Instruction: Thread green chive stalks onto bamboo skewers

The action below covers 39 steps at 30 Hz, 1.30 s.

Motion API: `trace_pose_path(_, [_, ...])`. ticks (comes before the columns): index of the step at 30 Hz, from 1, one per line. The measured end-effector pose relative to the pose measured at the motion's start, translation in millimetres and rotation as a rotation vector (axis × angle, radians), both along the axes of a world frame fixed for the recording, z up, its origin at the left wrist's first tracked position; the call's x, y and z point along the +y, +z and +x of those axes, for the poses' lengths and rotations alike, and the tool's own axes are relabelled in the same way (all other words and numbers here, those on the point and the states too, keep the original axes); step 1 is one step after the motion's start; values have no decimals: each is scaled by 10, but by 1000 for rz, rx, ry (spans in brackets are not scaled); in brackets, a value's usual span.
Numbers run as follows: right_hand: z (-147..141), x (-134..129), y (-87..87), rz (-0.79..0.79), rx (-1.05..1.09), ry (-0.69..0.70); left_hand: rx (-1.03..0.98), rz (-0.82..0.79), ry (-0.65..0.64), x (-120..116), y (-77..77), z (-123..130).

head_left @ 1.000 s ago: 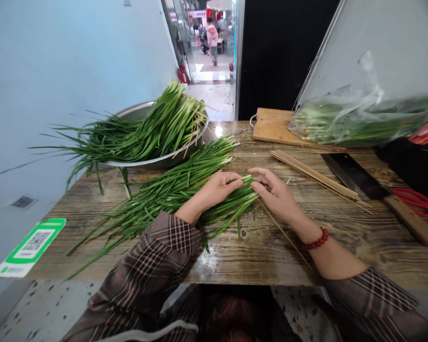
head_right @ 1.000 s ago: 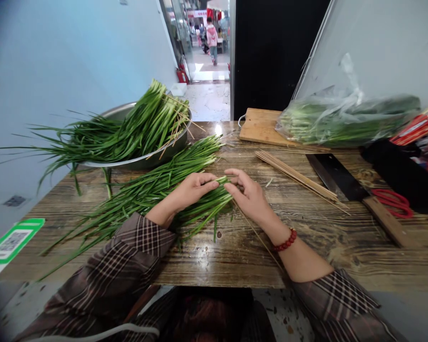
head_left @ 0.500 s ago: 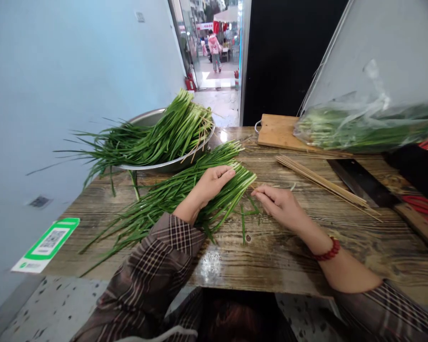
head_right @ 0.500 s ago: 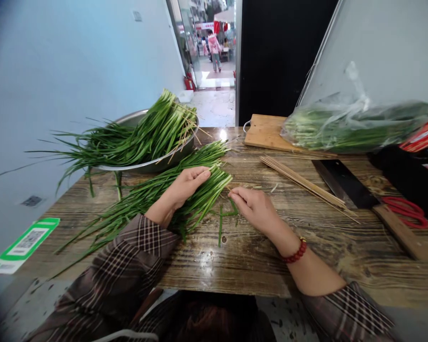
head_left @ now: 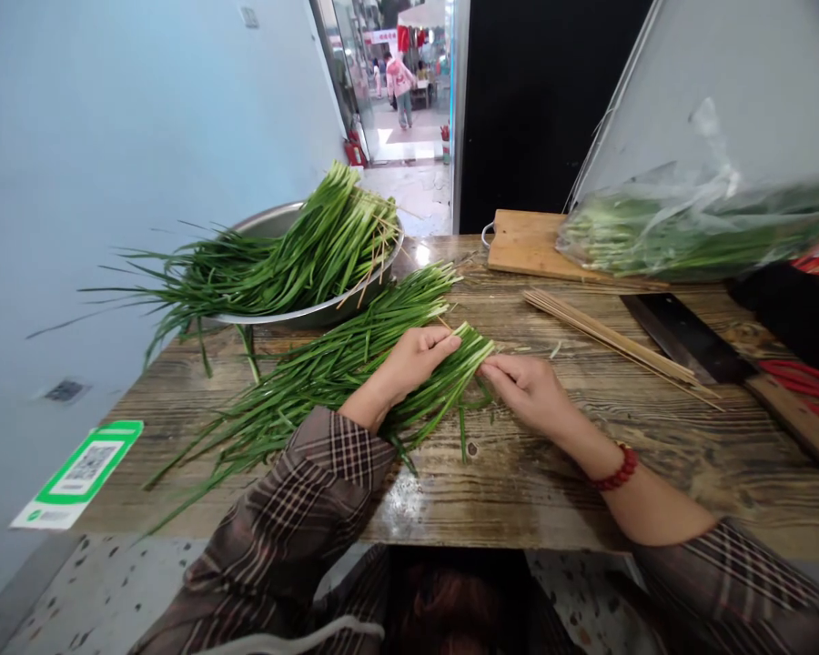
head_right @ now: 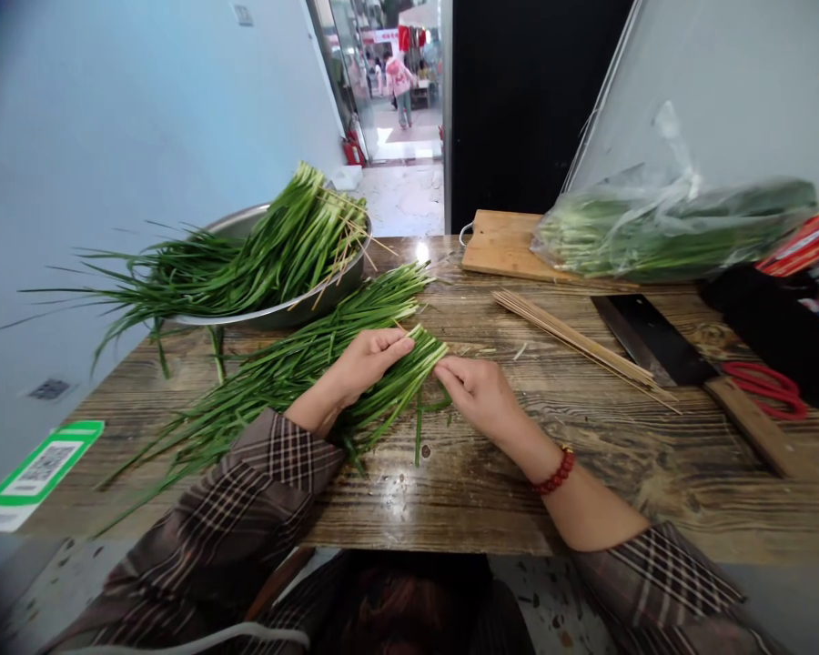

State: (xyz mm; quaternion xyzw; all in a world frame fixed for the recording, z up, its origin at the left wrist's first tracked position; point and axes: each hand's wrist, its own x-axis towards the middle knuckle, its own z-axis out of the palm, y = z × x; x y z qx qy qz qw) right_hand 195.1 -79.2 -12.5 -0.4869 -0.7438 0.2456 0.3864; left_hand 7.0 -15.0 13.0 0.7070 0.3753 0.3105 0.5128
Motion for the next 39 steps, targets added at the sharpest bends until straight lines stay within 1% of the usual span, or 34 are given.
trace_pose_path(3, [-37,-5,6,-44,33,-39,17,34,14,-6,-24,26])
trace_pose_path(6, [-54,-18,15,-150,104,-39,20,31,13,-2,-19,21])
trace_pose_path(8, [-38,-16,22,-272,168,4,29,20,3,0,1,5])
trace_pose_path(10, [6,8,23,-397,233,77,43,20,-6,2,22,-14])
trace_pose_path(12, [68,53,15,-453,280,106,62,32,-10,3,35,-26])
trace_pose_path(13, [98,78,8,-437,295,78,70,41,-12,2,37,-26])
trace_pose_path(16, [147,128,-7,-314,284,-60,92,77,-42,-11,19,-1])
trace_pose_path(17, [142,131,-8,-280,259,-82,100,94,-56,-20,9,14])
trace_pose_path(19, [99,119,-3,-246,193,-75,127,134,-71,-42,-13,51])
trace_pose_path(22, [-8,89,-1,-198,128,-78,199,213,-63,-81,-43,109])
trace_pose_path(27, [-134,97,-42,-84,97,-252,271,276,-43,-125,-99,177])
trace_pose_path(30, [-154,116,-68,-4,100,-289,287,289,-16,-131,-121,187])
trace_pose_path(32, [-151,130,-80,38,110,-295,265,278,-37,-128,-104,171])
trace_pose_path(35, [-120,160,-99,63,120,-314,241,265,-132,-109,-24,103])
trace_pose_path(39, [-34,198,-125,58,153,-314,371,282,-213,-27,93,-85])
